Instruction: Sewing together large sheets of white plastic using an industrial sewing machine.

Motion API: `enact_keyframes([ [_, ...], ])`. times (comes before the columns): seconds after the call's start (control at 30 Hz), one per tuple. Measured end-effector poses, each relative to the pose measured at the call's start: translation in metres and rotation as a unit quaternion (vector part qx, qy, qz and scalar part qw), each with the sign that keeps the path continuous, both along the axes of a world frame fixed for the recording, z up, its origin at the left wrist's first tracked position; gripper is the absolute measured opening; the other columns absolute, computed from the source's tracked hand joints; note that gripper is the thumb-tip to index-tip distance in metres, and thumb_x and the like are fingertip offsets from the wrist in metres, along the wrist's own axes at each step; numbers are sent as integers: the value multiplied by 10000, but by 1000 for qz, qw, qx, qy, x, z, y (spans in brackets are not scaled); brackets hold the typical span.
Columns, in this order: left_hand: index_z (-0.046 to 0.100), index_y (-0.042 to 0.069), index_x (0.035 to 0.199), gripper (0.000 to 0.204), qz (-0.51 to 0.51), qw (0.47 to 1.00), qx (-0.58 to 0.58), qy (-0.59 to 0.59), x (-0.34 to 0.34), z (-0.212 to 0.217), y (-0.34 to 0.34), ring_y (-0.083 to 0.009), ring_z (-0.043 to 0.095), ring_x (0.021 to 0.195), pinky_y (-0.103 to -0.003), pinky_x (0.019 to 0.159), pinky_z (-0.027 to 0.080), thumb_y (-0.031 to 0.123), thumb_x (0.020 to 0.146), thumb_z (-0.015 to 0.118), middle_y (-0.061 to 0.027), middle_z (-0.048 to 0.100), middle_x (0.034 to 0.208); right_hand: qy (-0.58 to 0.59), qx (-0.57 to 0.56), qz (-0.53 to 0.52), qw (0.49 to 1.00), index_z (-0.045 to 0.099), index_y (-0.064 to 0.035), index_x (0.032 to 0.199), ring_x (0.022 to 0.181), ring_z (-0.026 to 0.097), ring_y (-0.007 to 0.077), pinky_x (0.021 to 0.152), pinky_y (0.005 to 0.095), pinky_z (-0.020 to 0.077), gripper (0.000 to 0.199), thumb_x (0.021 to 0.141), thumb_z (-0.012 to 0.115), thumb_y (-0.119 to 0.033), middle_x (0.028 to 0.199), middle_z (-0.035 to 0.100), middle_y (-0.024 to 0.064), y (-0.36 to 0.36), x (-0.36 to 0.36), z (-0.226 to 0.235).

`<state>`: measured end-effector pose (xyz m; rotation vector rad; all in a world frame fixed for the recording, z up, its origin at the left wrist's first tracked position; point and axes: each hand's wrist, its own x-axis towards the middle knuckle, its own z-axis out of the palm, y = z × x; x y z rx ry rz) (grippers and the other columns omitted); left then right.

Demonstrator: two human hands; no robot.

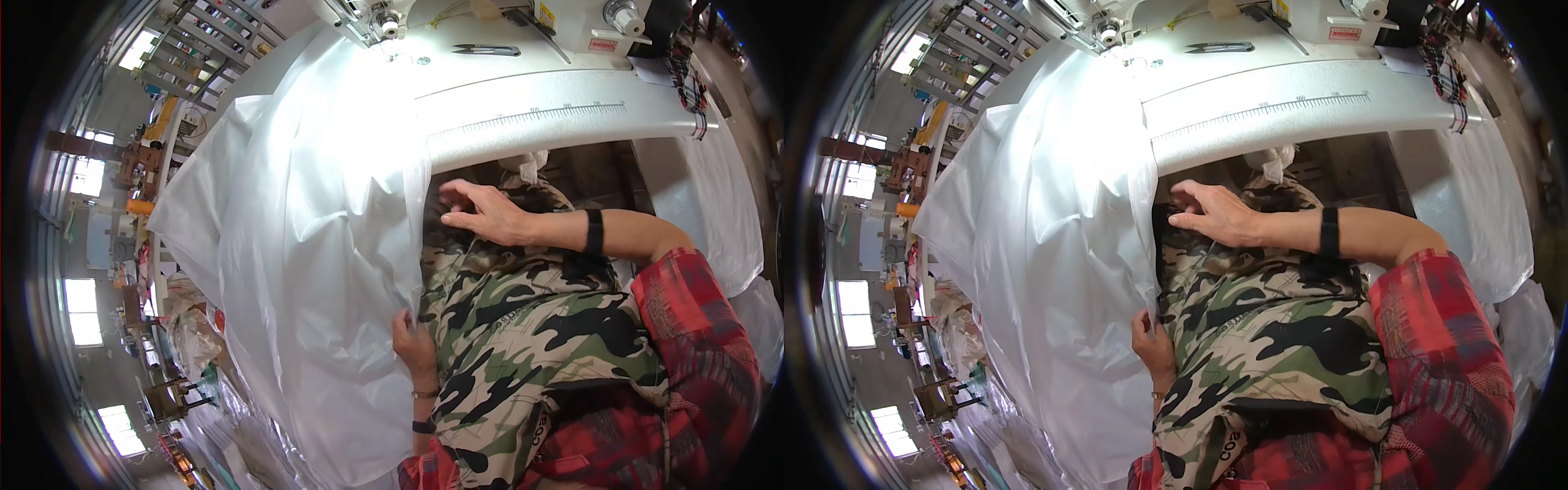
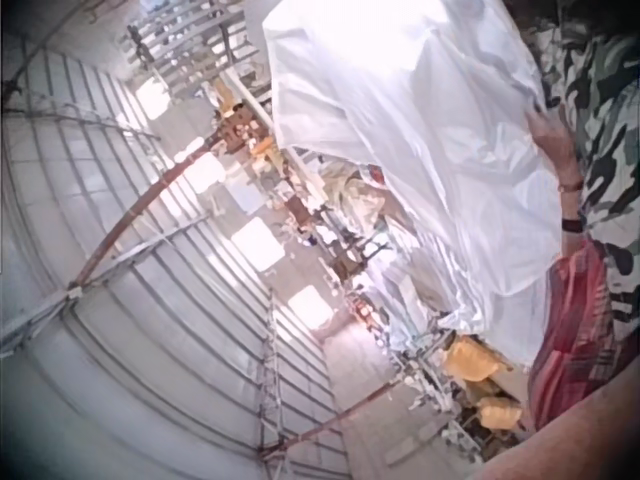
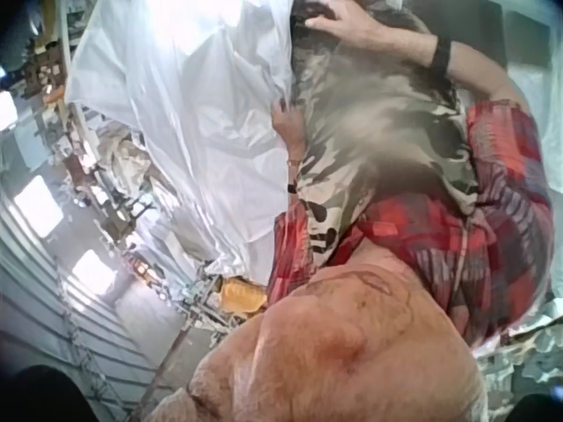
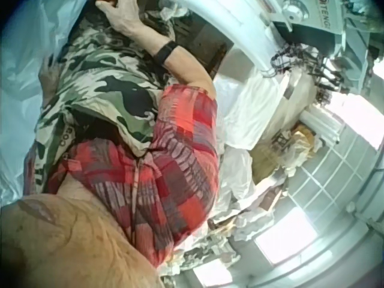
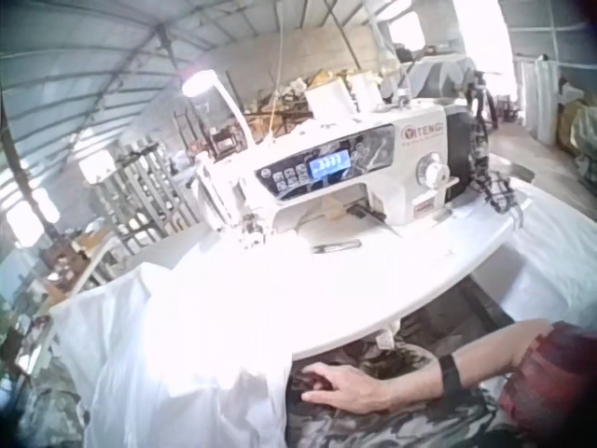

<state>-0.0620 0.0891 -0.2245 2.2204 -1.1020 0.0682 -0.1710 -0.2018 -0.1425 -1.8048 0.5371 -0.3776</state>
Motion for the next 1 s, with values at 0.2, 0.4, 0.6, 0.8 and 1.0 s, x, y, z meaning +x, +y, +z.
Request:
enact_keyframes([
  [0.2,604,-95,1079,202,47,788,-329,518,-2,91,22,-186,657,866,-290,802,524,-25,901,538,-148,684,1007,-153,80,44,984,308,13,1455,1299,453,284,1099,378,359,844,857,713,-424,1436,418,209,7,42,-29],
  [0.4,562,-67,1166,258,79,789,-385,471,2,151,15,-194,649,921,-306,856,529,46,935,578,-143,667,1062,-123,123,25,984,434,8,1384,1122,568,258,998,374,447,675,844,683,-314,1227,603,166,-11,71,-66],
  [0.6,626,-25,965,118,57,905,-203,370,76,117,41,-77,519,688,-256,625,452,91,960,603,8,581,774,-100,156,203,962,656,25,982,850,578,146,752,306,480,273,813,567,-170,894,641,71,10,8,11],
  [0.8,631,-28,842,176,-22,959,109,260,82,104,28,-40,384,655,-223,571,317,130,917,657,76,498,728,38,185,221,957,679,11,998,771,565,87,688,274,467,280,839,598,-204,836,631,19,-9,-69,28],
  [1.0,614,-63,1154,366,-56,970,70,227,50,136,-20,-157,637,849,-315,756,486,120,848,695,-145,700,946,170,-112,-7,979,585,3,1184,799,648,281,768,388,497,409,865,637,-248,860,658,145,-28,-91,-16],
])
